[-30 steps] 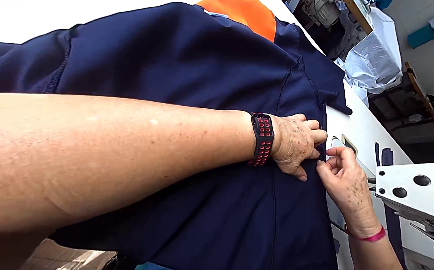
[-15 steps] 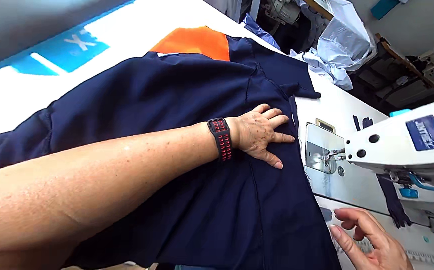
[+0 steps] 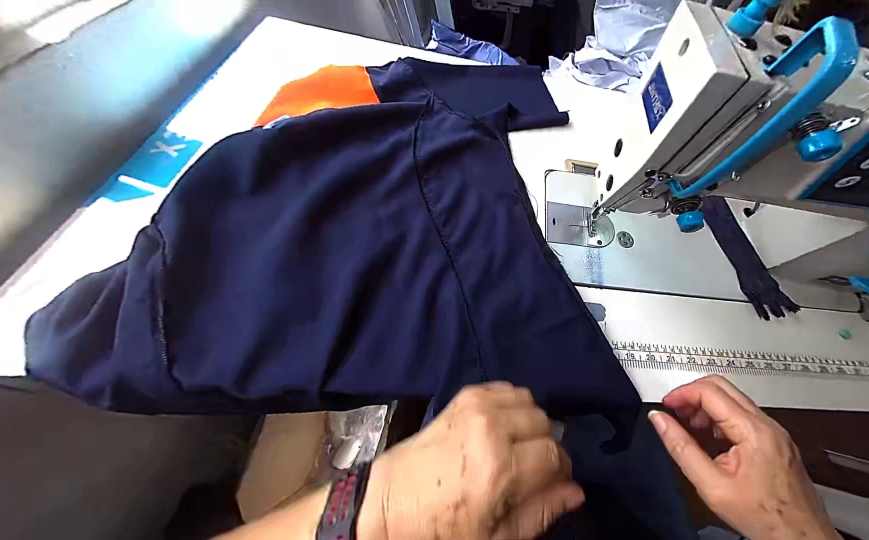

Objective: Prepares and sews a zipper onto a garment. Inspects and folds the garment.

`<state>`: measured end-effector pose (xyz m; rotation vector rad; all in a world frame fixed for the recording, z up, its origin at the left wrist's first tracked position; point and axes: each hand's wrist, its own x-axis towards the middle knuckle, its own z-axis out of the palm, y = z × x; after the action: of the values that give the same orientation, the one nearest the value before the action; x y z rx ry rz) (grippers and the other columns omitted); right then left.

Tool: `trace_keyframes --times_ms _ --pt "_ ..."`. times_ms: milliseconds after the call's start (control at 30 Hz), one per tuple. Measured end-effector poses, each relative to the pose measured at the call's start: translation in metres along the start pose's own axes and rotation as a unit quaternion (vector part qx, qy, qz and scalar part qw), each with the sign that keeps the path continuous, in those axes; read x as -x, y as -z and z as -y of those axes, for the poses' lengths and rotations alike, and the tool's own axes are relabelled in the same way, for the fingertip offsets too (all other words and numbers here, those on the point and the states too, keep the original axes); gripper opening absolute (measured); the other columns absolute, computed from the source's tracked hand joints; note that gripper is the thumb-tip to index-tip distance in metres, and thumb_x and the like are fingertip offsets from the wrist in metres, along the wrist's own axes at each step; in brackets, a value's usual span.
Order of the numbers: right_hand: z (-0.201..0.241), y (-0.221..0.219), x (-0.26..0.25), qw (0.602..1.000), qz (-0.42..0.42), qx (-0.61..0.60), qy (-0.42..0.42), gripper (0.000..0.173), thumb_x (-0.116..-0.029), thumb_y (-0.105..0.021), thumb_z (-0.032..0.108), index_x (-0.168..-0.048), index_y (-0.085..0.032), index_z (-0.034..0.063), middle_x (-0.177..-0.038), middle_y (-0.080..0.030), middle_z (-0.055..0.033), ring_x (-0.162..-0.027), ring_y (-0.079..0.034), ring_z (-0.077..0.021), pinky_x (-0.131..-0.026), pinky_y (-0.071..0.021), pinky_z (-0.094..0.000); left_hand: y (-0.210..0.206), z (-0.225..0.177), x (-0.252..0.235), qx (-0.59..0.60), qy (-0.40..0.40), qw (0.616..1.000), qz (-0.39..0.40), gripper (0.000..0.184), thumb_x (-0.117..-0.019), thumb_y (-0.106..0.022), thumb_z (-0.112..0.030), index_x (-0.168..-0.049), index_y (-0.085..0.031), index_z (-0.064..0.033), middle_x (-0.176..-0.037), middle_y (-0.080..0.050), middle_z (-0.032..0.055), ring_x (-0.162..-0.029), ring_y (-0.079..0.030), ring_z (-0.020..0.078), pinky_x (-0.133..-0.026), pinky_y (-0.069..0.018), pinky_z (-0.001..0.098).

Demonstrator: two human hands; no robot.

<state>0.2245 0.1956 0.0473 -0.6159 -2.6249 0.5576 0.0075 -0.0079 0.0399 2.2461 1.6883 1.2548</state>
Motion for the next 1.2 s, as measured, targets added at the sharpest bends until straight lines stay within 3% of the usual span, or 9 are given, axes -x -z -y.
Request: trace_keyframes --times_ms 133,300,433,567,633,800,967,1100,1200 --pt "0.001 -0.039 -0.002 0.989 -0.069 0.101 0.079 0.018 -0.0818 -0.062 0.026 -0.070 -0.066 0.0129 -0.069 -0.064 -0.0039 -0.067 -0.065 -0.0227 -0.058 -0.0508 -0.0382 -0.087 -0.026 0.031 0.076 0.078 0.992 -0.063 0.020 -0.0995 -0.066 -0.022 -0.101 -0.072 -0.0033 -0.090 -0.072 0.0129 -0.088 -0.070 0.0223 -0.082 -0.0575 0.0307" --pt "0.040 -0.012 -0.020 0.972 0.049 -0.212 0.088 0.008 -0.0801 -0.069 0.006 -0.073 -0.067 0.0031 -0.072 -0.065 -0.0069 -0.067 -0.063 -0.0122 -0.058 -0.0505 -0.0245 -0.114 -0.041 0.009 -0.019 0.215 0.952 -0.217 0.083 -0.0800 -0.080 -0.059 -0.131 -0.056 0.0024 -0.120 -0.062 0.0239 -0.114 -0.061 0.0254 -0.100 -0.0504 0.0327" --pt "0.051 -0.002 -0.044 0.714 0.152 -0.671 0.133 0.009 -0.0993 -0.062 0.016 -0.097 -0.070 0.0130 -0.098 -0.071 0.0021 -0.095 -0.069 -0.0072 -0.085 -0.0567 -0.0263 -0.103 -0.031 -0.006 -0.147 0.216 0.940 -0.220 0.031 -0.0934 -0.069 -0.029 -0.108 -0.068 -0.0016 -0.106 -0.069 0.0182 -0.098 -0.067 0.0261 -0.085 -0.0547 0.0353" --pt "0.020 -0.004 -0.060 0.950 -0.086 -0.289 0.076 0.029 -0.0960 -0.065 0.042 -0.102 -0.066 0.0131 -0.098 -0.068 0.0026 -0.090 -0.063 -0.0055 -0.074 -0.0528 -0.0215 -0.099 -0.012 -0.001 -0.218 0.177 0.937 -0.206 0.011 -0.0954 -0.061 -0.009 -0.088 -0.069 -0.0097 -0.095 -0.070 0.0080 -0.090 -0.068 0.0170 -0.080 -0.0569 0.0247" --pt "0.005 -0.022 -0.059 0.992 -0.097 -0.046 0.070 0.046 -0.0827 -0.066 0.052 -0.091 -0.071 0.0070 -0.095 -0.068 -0.0118 -0.089 -0.064 -0.0294 -0.071 -0.0513 -0.0439 -0.101 -0.012 0.000 -0.217 0.175 0.938 -0.204 0.011 -0.0962 -0.060 -0.011 -0.089 -0.069 -0.0106 -0.096 -0.069 0.0068 -0.091 -0.067 0.0154 -0.081 -0.0557 0.0224" --pt "0.010 -0.056 -0.044 0.981 -0.132 0.079 0.119 0.019 -0.0827 -0.057 0.021 -0.071 -0.068 0.0101 -0.083 -0.067 -0.0098 -0.078 -0.065 -0.0289 -0.063 -0.0506 -0.0390 -0.096 -0.017 -0.002 -0.171 0.196 0.948 -0.181 0.022 -0.0925 -0.073 -0.031 -0.094 -0.071 -0.0087 -0.099 -0.069 0.0088 -0.095 -0.066 0.0166 -0.084 -0.0536 0.0221" --pt "0.059 -0.021 -0.051 0.978 0.062 -0.189 0.059 0.013 -0.0968 -0.058 0.006 -0.102 -0.062 -0.0055 -0.065 -0.061 -0.0057 -0.055 -0.059 -0.0137 -0.052 -0.0497 -0.0291 -0.088 -0.034 -0.013 -0.101 0.271 0.937 -0.194 0.083 -0.0817 -0.075 -0.061 -0.120 -0.064 0.0116 -0.116 -0.067 0.0287 -0.107 -0.068 0.0308 -0.094 -0.0556 0.0348" --pt "0.072 -0.011 -0.069 0.823 0.083 -0.559 0.057 0.033 -0.0982 -0.056 -0.001 -0.130 -0.052 0.0069 -0.083 -0.067 0.0132 -0.074 -0.062 0.0052 -0.070 -0.0539 -0.0173 -0.061 -0.025 -0.007 -0.131 0.285 0.916 -0.250 0.037 -0.0746 -0.078 -0.014 -0.105 -0.071 0.0046 -0.103 -0.070 0.0218 -0.097 -0.069 0.0306 -0.086 -0.0572 0.0391" --pt "0.054 0.011 -0.091 0.786 0.013 -0.612 0.084 0.024 -0.1042 -0.057 0.017 -0.123 -0.070 0.0241 -0.109 -0.076 0.0139 -0.100 -0.069 0.0031 -0.090 -0.0570 -0.0170 -0.016 0.004 0.034 -0.237 0.310 0.871 -0.299 0.011 -0.0814 -0.066 -0.017 -0.089 -0.070 -0.0117 -0.095 -0.074 0.0033 -0.095 -0.070 0.0152 -0.087 -0.0563 0.0330"
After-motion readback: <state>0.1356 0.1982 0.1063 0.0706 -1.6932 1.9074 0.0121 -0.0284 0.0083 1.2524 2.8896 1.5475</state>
